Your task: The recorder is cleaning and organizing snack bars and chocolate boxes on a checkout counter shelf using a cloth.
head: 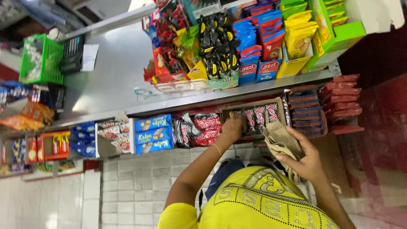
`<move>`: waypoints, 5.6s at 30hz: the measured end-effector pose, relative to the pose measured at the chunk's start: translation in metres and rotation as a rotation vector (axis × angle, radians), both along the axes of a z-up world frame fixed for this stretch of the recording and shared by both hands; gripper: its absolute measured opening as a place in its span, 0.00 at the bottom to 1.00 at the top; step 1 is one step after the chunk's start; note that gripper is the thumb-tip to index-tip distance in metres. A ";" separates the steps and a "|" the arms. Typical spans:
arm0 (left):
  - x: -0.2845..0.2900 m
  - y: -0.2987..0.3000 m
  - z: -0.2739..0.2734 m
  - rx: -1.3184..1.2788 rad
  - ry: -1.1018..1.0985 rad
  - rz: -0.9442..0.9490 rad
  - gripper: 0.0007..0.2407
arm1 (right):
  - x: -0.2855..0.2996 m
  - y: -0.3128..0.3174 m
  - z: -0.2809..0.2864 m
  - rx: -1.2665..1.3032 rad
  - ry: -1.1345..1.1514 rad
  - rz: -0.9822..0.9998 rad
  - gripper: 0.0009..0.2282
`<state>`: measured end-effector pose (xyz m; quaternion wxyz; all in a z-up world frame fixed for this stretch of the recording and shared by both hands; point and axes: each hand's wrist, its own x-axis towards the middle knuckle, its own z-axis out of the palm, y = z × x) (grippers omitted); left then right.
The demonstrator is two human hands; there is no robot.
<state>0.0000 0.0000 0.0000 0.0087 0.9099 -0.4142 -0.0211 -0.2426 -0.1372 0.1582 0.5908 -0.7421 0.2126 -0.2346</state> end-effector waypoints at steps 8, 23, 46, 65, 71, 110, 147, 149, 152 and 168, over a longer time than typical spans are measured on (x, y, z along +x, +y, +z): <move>-0.018 -0.016 0.048 -0.025 0.321 0.130 0.20 | 0.006 -0.025 0.008 -0.049 -0.032 0.108 0.41; 0.078 0.131 0.095 -0.127 -0.171 0.182 0.11 | 0.034 0.008 0.017 -0.017 0.014 0.050 0.40; 0.033 0.115 0.151 -1.273 1.391 0.349 0.04 | 0.160 0.089 -0.011 -0.305 -0.072 0.133 0.40; 0.031 0.087 0.171 -1.110 0.964 -0.334 0.03 | 0.106 0.010 -0.009 0.225 -0.021 0.390 0.37; 0.038 0.069 0.190 -1.090 0.836 -0.285 0.04 | 0.081 0.003 -0.028 0.080 0.159 0.296 0.38; 0.019 0.021 0.015 0.184 -0.088 -0.413 0.08 | 0.029 0.020 -0.014 -0.043 0.072 0.061 0.39; 0.032 0.156 0.145 -1.157 0.485 0.480 0.08 | 0.065 0.038 -0.009 -0.031 0.581 0.199 0.43; 0.032 0.138 0.144 -1.561 1.046 0.861 0.07 | 0.055 0.038 -0.039 -0.152 0.250 0.173 0.40; 0.026 0.122 0.127 -1.707 1.445 0.900 0.10 | 0.078 0.056 0.006 -0.071 0.184 0.163 0.40; -0.002 0.083 0.100 -1.524 1.692 0.833 0.21 | 0.118 0.038 0.000 -0.350 0.357 0.339 0.23</move>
